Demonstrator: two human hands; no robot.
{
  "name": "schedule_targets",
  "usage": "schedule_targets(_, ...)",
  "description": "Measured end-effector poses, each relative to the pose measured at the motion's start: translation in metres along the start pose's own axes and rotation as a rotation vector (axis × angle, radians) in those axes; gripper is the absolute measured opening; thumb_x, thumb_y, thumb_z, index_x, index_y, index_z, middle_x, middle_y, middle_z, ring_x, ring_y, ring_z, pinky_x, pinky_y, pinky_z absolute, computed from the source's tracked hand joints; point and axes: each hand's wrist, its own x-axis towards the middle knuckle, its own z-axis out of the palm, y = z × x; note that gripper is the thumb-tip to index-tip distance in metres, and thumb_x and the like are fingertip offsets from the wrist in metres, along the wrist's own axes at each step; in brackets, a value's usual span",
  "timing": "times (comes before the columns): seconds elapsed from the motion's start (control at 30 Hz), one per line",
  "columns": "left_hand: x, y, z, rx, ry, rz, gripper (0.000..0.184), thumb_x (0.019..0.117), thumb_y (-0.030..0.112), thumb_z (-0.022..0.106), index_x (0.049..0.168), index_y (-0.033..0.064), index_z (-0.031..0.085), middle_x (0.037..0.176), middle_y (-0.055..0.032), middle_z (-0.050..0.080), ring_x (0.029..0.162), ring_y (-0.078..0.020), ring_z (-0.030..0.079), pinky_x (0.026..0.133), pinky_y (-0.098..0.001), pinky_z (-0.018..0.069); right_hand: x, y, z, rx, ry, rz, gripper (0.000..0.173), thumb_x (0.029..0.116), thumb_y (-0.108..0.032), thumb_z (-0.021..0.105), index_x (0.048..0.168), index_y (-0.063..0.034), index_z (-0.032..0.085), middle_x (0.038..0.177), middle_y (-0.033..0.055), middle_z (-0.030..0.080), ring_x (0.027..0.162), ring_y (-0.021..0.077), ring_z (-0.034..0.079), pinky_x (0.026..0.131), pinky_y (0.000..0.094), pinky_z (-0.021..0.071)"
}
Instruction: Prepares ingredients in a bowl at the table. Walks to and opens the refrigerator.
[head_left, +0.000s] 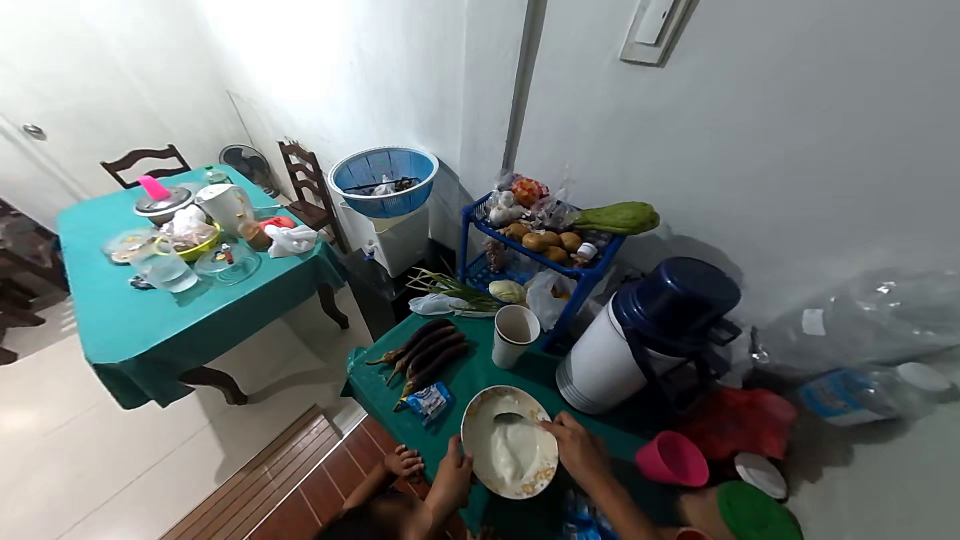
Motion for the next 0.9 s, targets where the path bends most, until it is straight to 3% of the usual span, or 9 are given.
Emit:
schedule_targets(0.17, 0.0, -0.001, -0.001, -0.008, 0.018, 0.014, 0.049, 0.1121, 0.019, 0.039, 0.158, 0.0075, 0.024, 0.089, -0.0128, 0.061, 0.06, -0.0154, 0.053, 0.058, -0.0327, 0.0473, -0.002, 0.004, 0.001, -0.024, 0.082, -0.017, 0.034, 0.0999, 0.002, 0.056, 0.121, -0.0128, 0.078, 0.118, 0.0213, 0.071, 0.097, 0.0399, 0.072, 0.081, 0.0549, 0.0581)
schedule_targets(0.3, 0.002, -0.006, -0.002, -0.034, 0.012, 0.011, 0.049, 0.1121, 0.018, 0.039, 0.158, 0.0091, 0.024, 0.086, -0.0104, 0.059, 0.058, -0.0137, 0.051, 0.056, -0.0311, 0.0461, -0.017, -0.004, -0.009, -0.014, -0.144, 0.083, 0.039, 0.1038, -0.003, 0.049, 0.131, -0.0166, 0.073, 0.131, 0.0177, 0.067, 0.112, 0.0377, 0.068, 0.094, 0.0552, 0.0539)
schedule_targets(0.53, 0.008, -0.004, -0.004, -0.013, 0.026, 0.026, 0.047, 0.1125, 0.021, 0.039, 0.156, 0.0062, 0.027, 0.087, -0.0125, 0.059, 0.059, -0.016, 0.053, 0.057, -0.0332, 0.0475, -0.049, -0.008, -0.008, 0.015, -0.247, 0.014, 0.038, 0.103, -0.001, 0.049, 0.128, -0.0135, 0.075, 0.127, 0.0205, 0.068, 0.109, 0.0401, 0.069, 0.093, 0.0572, 0.0538)
schedule_targets(0.7, 0.015, 0.001, -0.009, 0.039, 0.046, 0.05, 0.047, 0.1127, 0.026, 0.039, 0.155, 0.0053, 0.03, 0.088, -0.0136, 0.059, 0.061, -0.018, 0.053, 0.06, -0.0355, 0.0484, -0.062, -0.011, -0.009, 0.028, -0.213, -0.032, 0.037, 0.1011, 0.001, 0.05, 0.124, -0.0124, 0.076, 0.123, 0.0212, 0.07, 0.103, 0.0415, 0.071, 0.088, 0.0589, 0.0552)
schedule_targets(0.9, 0.02, 0.006, -0.013, 0.17, 0.033, 0.063, 0.045, 0.1119, 0.021, 0.041, 0.153, 0.0046, 0.037, 0.093, -0.018, 0.064, 0.067, -0.0234, 0.059, 0.065, -0.0399, 0.0518, -0.034, -0.001, -0.004, -0.026, -0.158, -0.002, 0.04, 0.102, 0.001, 0.049, 0.129, -0.0147, 0.074, 0.127, 0.0197, 0.068, 0.105, 0.0403, 0.07, 0.09, 0.0563, 0.0554)
